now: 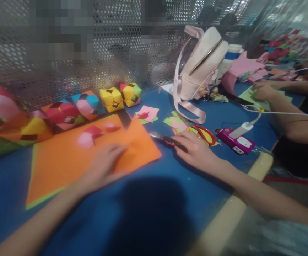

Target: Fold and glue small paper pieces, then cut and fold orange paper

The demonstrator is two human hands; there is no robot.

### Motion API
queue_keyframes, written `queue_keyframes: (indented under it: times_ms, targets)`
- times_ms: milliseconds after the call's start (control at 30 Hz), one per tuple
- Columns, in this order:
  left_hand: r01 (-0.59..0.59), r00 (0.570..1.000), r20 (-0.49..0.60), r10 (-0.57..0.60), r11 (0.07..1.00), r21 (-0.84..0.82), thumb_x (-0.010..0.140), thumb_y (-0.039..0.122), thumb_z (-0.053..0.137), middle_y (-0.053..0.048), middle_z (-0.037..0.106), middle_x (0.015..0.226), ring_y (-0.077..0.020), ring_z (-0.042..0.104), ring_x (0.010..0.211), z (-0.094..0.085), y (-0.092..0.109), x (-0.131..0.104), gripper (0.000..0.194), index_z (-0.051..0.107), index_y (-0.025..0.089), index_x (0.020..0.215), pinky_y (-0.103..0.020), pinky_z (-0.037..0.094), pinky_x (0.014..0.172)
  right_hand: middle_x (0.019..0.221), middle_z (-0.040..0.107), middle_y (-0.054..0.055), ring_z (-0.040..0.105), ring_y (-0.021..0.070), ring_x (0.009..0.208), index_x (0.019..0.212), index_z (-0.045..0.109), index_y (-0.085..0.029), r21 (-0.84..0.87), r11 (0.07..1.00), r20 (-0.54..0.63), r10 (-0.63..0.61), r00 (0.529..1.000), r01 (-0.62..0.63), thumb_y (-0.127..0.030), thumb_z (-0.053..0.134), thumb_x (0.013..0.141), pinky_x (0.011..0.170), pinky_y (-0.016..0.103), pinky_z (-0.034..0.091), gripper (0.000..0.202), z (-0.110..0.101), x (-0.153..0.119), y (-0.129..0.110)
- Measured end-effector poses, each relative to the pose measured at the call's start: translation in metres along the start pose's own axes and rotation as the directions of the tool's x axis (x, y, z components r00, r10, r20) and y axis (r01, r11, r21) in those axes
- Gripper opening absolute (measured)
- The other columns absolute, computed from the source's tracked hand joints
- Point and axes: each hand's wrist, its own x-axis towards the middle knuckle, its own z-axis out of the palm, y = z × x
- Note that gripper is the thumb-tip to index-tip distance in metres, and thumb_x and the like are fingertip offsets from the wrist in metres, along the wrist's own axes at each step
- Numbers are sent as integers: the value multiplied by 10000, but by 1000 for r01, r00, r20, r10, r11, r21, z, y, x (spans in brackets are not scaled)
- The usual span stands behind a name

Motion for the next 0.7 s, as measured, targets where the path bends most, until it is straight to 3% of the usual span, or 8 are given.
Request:
queue_keyframes:
  times_ms: [133, 300, 467, 567, 700]
  targets:
    - [-6, 1000, -20, 7, 1000, 8, 839, 535, 569, -168, 515, 1276, -320, 524, 1156, 1, 0, -1, 615, 425, 174, 1316, -474, 462, 954, 984, 620, 140, 575, 236, 923, 1132, 606, -105, 53, 993, 116, -112, 987, 107, -125, 455, 897, 772, 394, 518, 280, 5, -2, -13]
    - [0, 999, -53, -1, 1000, -10, 829, 529, 575, -159, 544, 1252, -331, 538, 1123, 0, 2, -2, 584, 464, 187, 1288, -494, 472, 920, 916, 607, 128, 552, 211, 833, 1065, 638, -112, 37, 968, 240, -248, 938, 247, -141, 446, 911, 705, 352, 499, 248, 11, -1, -32]
    - [-38, 976, -214, 41, 999, 18, 902, 406, 465, -140, 585, 1202, -308, 516, 1153, -9, 4, 3, 345, 572, 201, 1158, -509, 417, 967, 955, 641, 126, 563, 216, 874, 1062, 649, -116, 119, 962, 255, -268, 929, 244, -85, 459, 874, 719, 345, 509, 269, 12, 0, -46]
    - [-117, 981, -145, 131, 988, 100, 939, 330, 399, -117, 630, 1180, -269, 534, 1159, -15, -1, 7, 287, 637, 215, 1051, -526, 327, 1043, 979, 648, 127, 572, 221, 899, 1053, 646, -110, 155, 965, 290, -247, 924, 209, -85, 462, 873, 724, 344, 520, 259, 8, -2, -50]
    - [-108, 994, -15, 111, 986, 130, 965, 370, 337, -98, 603, 1286, -260, 511, 1200, -12, -10, 10, 369, 651, 246, 1115, -531, 309, 1049, 973, 640, 129, 575, 218, 889, 1062, 634, -105, 192, 960, 312, -256, 915, 203, -98, 445, 890, 713, 342, 526, 255, 5, -4, -53]
